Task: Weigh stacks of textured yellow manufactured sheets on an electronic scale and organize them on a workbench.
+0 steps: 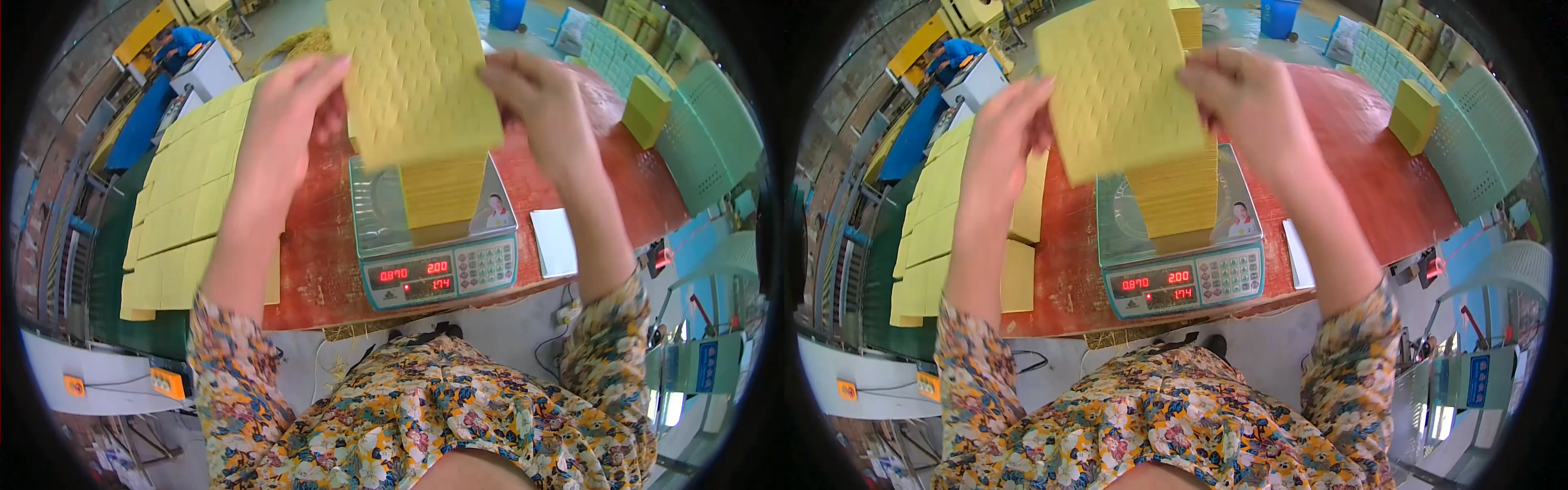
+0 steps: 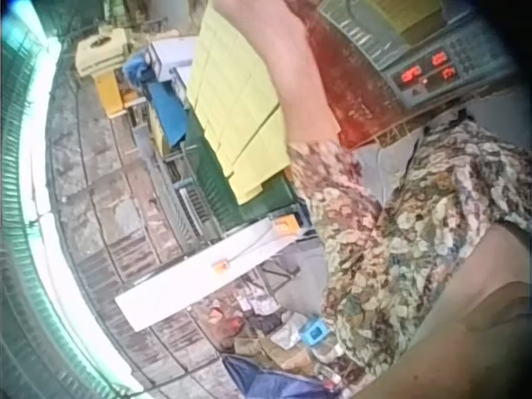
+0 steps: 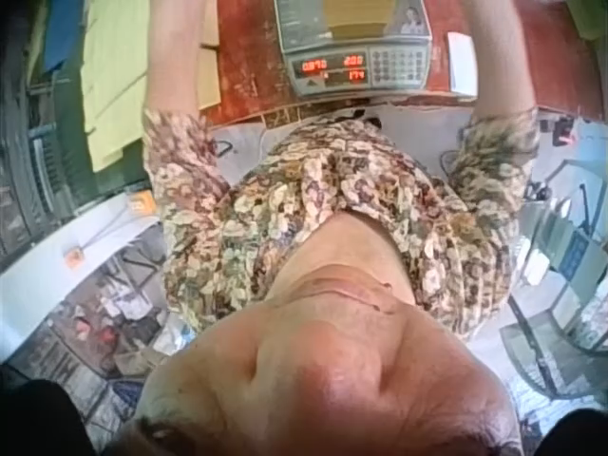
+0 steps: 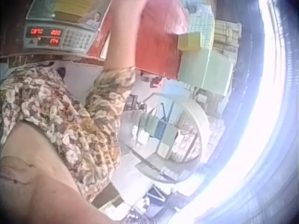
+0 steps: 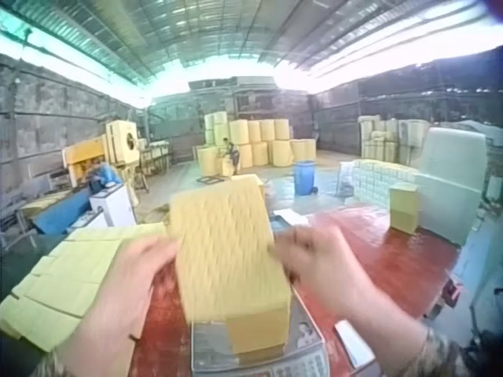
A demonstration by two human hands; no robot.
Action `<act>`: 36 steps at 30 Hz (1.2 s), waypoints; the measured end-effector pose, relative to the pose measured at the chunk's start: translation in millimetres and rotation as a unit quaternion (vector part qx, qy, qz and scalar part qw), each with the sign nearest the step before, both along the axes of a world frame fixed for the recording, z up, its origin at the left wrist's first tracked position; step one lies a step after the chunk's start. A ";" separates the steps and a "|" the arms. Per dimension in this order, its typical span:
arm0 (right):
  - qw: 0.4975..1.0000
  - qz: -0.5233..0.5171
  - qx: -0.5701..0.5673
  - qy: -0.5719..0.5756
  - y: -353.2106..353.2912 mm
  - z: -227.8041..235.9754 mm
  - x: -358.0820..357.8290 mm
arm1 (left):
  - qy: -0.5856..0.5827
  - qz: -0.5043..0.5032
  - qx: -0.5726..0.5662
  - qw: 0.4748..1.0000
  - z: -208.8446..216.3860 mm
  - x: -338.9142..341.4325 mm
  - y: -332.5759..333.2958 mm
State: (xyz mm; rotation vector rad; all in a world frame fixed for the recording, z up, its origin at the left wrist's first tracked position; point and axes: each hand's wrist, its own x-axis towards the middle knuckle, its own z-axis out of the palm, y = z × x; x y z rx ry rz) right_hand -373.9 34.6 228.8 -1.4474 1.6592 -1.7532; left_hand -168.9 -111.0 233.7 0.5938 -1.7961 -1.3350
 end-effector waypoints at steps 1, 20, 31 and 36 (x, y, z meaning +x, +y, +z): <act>0.999 0.020 -0.016 -0.020 -21.7 6.2 -18.8 | -0.010 -0.039 -0.014 0.999 12.1 -10.8 -19.5; 0.997 0.001 0.083 -0.005 -67.0 -35.0 -76.3 | -0.150 -0.059 0.061 0.985 -33.4 -67.3 -69.8; 0.970 -0.105 0.048 0.214 -55.7 -39.2 -52.5 | -0.129 0.045 -0.062 0.989 -52.9 -68.3 -62.4; 0.969 -0.134 -0.067 0.198 -52.7 -50.5 -67.0 | -0.114 0.095 -0.089 0.985 -47.6 -57.4 -42.1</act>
